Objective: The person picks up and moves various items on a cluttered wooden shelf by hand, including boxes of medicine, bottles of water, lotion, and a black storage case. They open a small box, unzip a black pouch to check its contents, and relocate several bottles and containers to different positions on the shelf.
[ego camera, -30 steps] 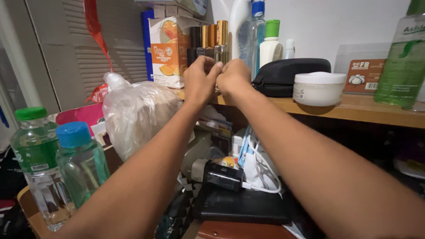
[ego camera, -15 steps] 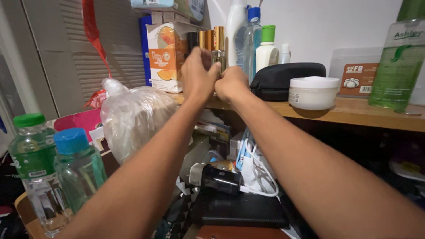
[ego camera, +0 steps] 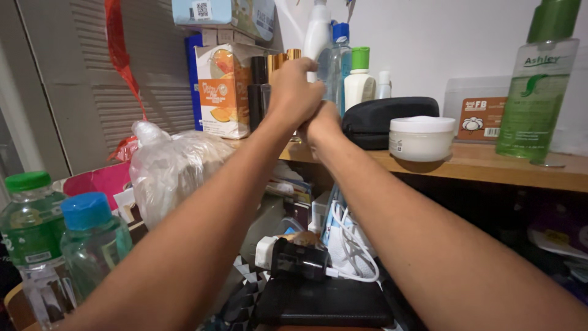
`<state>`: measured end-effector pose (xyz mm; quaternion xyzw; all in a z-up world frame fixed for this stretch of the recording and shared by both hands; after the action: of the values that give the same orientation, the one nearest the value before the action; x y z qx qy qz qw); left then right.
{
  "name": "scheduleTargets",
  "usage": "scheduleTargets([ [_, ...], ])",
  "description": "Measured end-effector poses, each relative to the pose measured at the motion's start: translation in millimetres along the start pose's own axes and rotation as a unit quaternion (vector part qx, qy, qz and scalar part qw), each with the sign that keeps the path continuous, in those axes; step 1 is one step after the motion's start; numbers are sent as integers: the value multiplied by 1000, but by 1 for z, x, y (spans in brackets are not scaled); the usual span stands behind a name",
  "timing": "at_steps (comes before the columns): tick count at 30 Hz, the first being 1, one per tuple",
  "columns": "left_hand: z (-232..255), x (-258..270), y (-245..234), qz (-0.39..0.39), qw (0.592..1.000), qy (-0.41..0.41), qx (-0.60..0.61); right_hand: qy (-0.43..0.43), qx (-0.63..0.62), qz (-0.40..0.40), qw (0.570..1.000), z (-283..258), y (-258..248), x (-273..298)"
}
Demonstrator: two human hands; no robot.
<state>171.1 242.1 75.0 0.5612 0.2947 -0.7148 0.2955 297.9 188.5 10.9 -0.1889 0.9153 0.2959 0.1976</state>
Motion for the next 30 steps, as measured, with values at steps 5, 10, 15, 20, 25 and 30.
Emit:
scheduleTargets([
  [5,11,-20,18,-85,995,5,-61,-9,40,-3,999,6,-3,-15],
  [10,22,-30,30,-157,983,-92,-38,-12,81,0,997,4,-7,-16],
  [15,19,-31,40,-142,982,-100,-71,-23,137,7,990,0,-1,-9],
  [20,19,-30,35,-160,977,-122,-76,-31,193,14,981,0,6,-5],
  [25,12,-34,44,-246,940,-188,-144,-38,245,18,969,-3,6,-2],
  [30,3,-44,58,-265,931,-194,-160,-39,286,13,957,-3,5,2],
])
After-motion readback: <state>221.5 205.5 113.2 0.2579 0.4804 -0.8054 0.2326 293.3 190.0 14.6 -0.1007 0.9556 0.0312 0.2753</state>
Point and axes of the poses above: each hand's wrist, its own x-axis away from the middle knuckle, its own y-axis out of the palm, z = x × y, the point moved 3 cm from there along -x, towards the middle knuckle, and after that the axes turned 2 degrees about z, right-handed, at the moved point
